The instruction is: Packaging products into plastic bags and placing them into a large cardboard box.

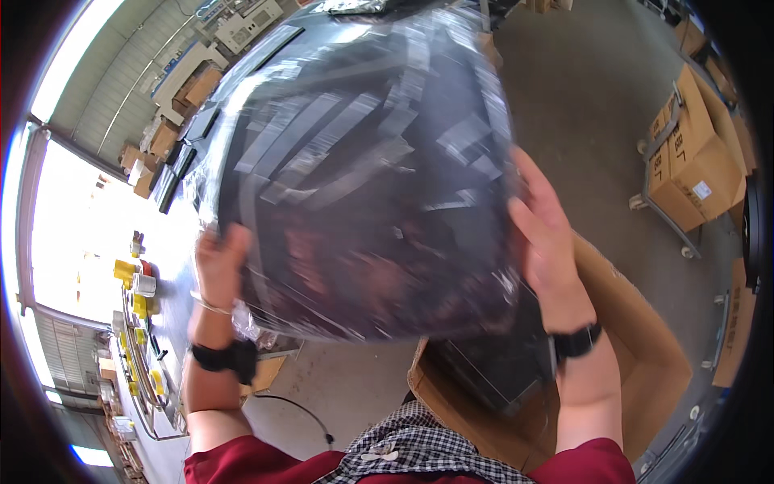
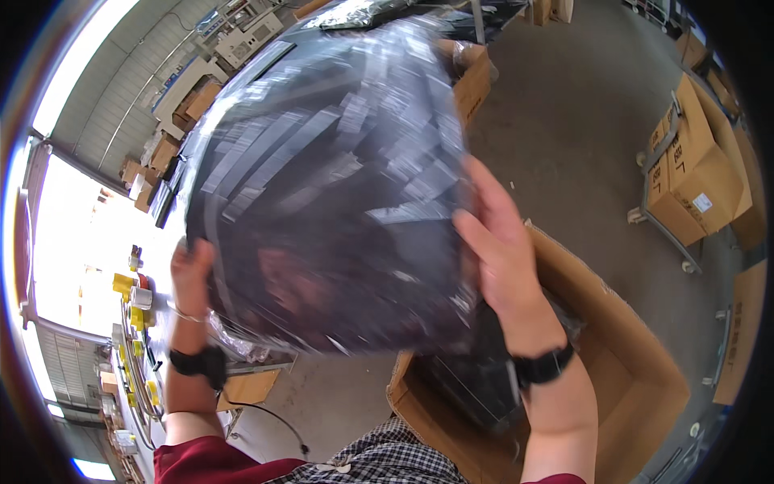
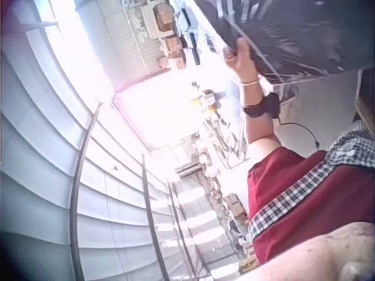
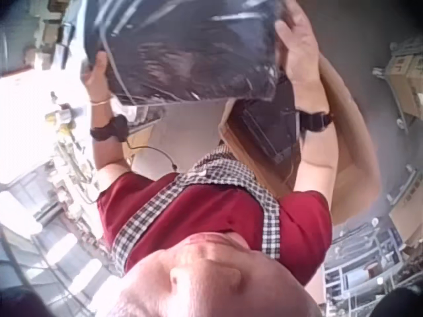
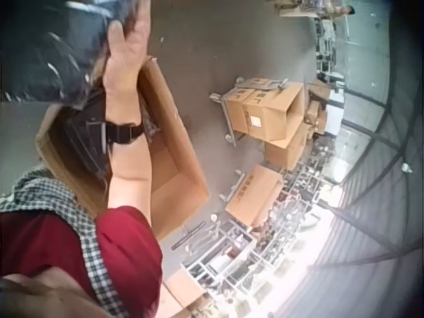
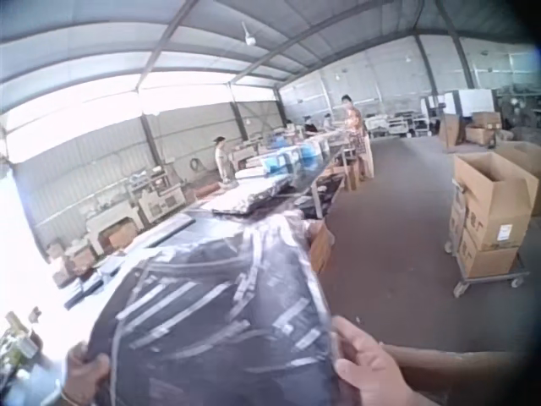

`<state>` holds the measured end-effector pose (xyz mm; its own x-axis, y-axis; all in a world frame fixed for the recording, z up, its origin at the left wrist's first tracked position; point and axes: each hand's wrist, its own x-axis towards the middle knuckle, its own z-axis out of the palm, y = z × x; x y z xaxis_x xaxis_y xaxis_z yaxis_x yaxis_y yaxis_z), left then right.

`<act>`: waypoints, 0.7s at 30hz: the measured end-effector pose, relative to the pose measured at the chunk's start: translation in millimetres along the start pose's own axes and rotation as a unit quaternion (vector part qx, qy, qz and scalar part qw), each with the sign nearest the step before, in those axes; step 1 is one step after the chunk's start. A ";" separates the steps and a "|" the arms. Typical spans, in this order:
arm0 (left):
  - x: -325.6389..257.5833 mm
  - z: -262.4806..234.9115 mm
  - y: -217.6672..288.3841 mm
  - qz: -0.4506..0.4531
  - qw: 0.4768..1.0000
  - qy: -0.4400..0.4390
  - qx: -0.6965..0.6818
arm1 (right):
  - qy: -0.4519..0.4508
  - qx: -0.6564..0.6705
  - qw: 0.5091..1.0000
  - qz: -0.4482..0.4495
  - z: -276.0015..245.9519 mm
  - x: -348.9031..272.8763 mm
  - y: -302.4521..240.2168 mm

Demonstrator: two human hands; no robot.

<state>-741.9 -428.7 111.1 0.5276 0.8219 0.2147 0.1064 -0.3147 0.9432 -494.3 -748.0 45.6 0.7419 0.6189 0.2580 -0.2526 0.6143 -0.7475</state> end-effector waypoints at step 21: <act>-289.4 295.9 -291.1 -0.075 0.743 -0.635 0.196 | 0.366 -0.333 0.581 0.647 -256.3 -525.8 175.8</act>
<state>-676.2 -715.4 -300.7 0.8288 -0.1710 -0.5328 0.3501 -0.5843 0.7322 -769.6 -1090.8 -378.4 0.3258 -0.1720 -0.9297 -0.7778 -0.6078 -0.1600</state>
